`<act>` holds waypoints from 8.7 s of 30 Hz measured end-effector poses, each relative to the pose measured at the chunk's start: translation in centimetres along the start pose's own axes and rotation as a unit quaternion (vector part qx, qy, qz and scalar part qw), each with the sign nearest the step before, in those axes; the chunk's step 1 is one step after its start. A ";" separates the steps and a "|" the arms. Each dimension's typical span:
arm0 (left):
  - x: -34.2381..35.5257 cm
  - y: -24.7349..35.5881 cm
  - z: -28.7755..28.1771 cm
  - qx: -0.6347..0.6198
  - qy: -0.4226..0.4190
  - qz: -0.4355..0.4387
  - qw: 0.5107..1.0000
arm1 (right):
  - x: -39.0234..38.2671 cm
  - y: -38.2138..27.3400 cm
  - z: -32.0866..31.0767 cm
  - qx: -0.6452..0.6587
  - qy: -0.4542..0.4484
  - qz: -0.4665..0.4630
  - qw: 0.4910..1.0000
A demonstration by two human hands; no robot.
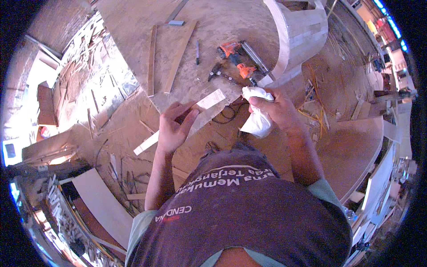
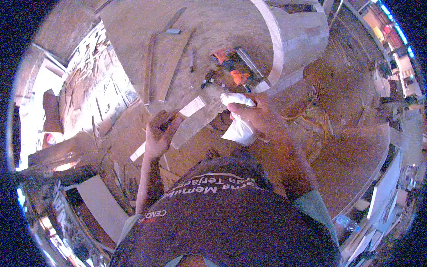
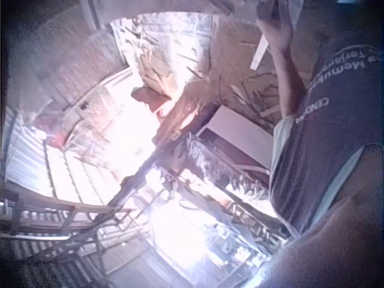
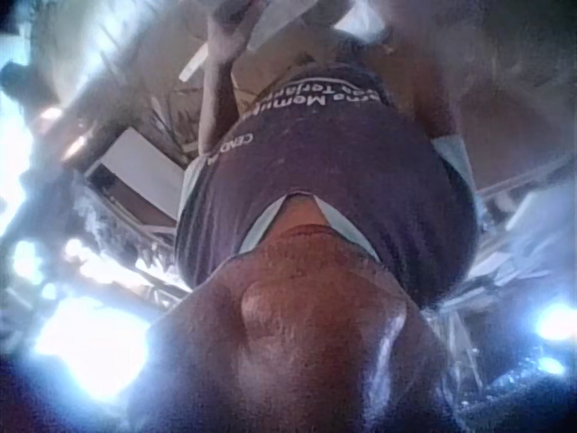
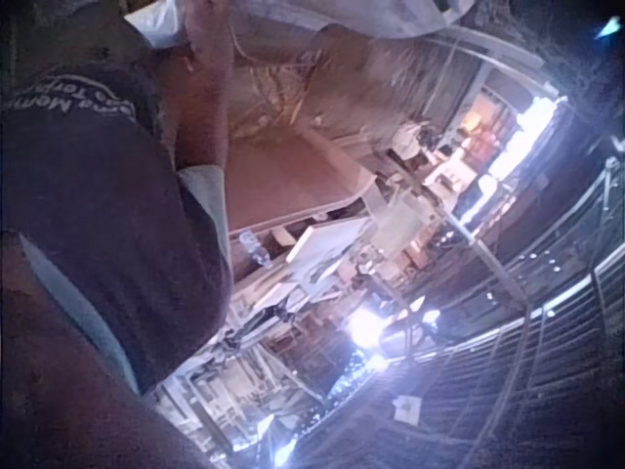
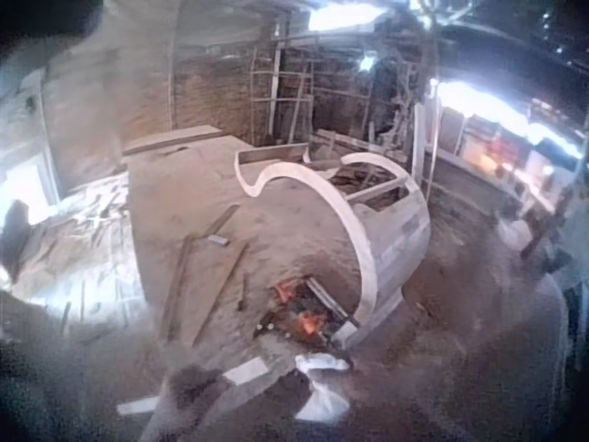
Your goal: The person constructs a curved wooden structure by securing thin wooden strips to a frame using a pneumatic nail gun, applying wood filler to gaps, and occasionally using a hammer.
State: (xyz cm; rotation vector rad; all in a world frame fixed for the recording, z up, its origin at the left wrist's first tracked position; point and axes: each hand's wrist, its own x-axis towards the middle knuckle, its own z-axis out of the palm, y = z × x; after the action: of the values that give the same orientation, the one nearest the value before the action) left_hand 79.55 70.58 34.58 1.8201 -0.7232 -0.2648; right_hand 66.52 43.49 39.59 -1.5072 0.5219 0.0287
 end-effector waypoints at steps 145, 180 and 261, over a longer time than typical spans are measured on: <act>-1.7 -3.0 -3.7 -0.235 0.107 -0.228 0.939 | 8.6 -1.1 9.6 -0.072 -0.255 -0.035 0.964; -5.2 -1.3 -0.1 -0.253 0.123 -0.125 0.952 | 9.9 -5.5 9.1 -0.042 -0.038 -0.123 0.991; 9.7 -7.0 -2.8 -0.528 0.437 -0.201 0.700 | 9.0 2.4 12.3 -0.263 -0.113 -0.381 0.879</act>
State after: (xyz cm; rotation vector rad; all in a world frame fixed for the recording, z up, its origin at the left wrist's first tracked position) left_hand 91.06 68.43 30.75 0.7415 0.4967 -0.0292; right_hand 77.54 52.68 33.95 -2.1244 -0.3299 -0.2872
